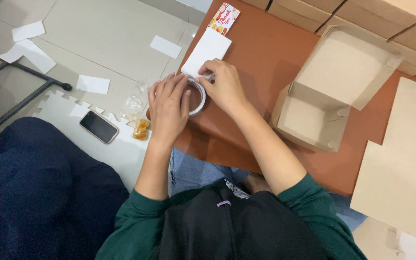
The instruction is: The person assembles a flat cardboard box by folding the flaps and tucking the tabs into the slots to form the container. They then place a white rectangular item inside the box and close the lid.
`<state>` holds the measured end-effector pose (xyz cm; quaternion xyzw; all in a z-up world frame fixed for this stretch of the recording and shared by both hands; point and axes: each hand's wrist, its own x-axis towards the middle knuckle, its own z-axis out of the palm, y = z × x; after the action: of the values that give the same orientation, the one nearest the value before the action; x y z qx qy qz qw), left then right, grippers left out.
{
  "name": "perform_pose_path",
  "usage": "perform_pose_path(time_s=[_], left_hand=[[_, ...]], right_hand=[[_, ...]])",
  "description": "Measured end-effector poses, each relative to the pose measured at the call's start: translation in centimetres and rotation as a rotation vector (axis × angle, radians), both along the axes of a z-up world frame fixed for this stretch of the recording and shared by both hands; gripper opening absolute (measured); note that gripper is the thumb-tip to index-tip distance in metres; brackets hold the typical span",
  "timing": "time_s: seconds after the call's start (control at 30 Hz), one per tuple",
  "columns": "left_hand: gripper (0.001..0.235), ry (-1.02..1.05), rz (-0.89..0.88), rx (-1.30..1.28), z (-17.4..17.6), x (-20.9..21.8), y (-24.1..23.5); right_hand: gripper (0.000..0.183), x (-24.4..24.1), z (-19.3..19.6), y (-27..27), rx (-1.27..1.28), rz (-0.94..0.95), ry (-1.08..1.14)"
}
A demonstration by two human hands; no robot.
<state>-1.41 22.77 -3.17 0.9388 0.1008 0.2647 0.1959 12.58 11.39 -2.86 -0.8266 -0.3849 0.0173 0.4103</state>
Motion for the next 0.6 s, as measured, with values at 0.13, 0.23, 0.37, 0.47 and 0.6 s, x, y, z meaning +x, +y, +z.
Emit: perform_pose_path(time_s=[0.13,0.23,0.37,0.47,0.6], left_hand=[[0.028,0.022,-0.012,-0.017,0.0,0.2,0.2],[0.029,0.031,-0.019,-0.023,0.0,0.4,0.1],[0.029,0.053,-0.007,-0.048,0.1,0.3,-0.2],[0.033,-0.008,0.002,-0.055,-0.3,0.4,-0.3],[0.054,-0.209,-0.034,-0.187,0.3,0.7,-0.6]], right_hand=[[0.012,0.0,-0.4,0.3,-0.001,-0.015,0.030],[0.009,0.2,-0.5,0.3,0.007,-0.016,0.066],[0.005,0.2,-0.6,0.2,0.007,-0.021,0.024],[0.004,-0.7,0.4,-0.3,0.056,-0.059,-0.158],[0.004,-3.2,3.6,-2.5,0.216,-0.124,-0.502]])
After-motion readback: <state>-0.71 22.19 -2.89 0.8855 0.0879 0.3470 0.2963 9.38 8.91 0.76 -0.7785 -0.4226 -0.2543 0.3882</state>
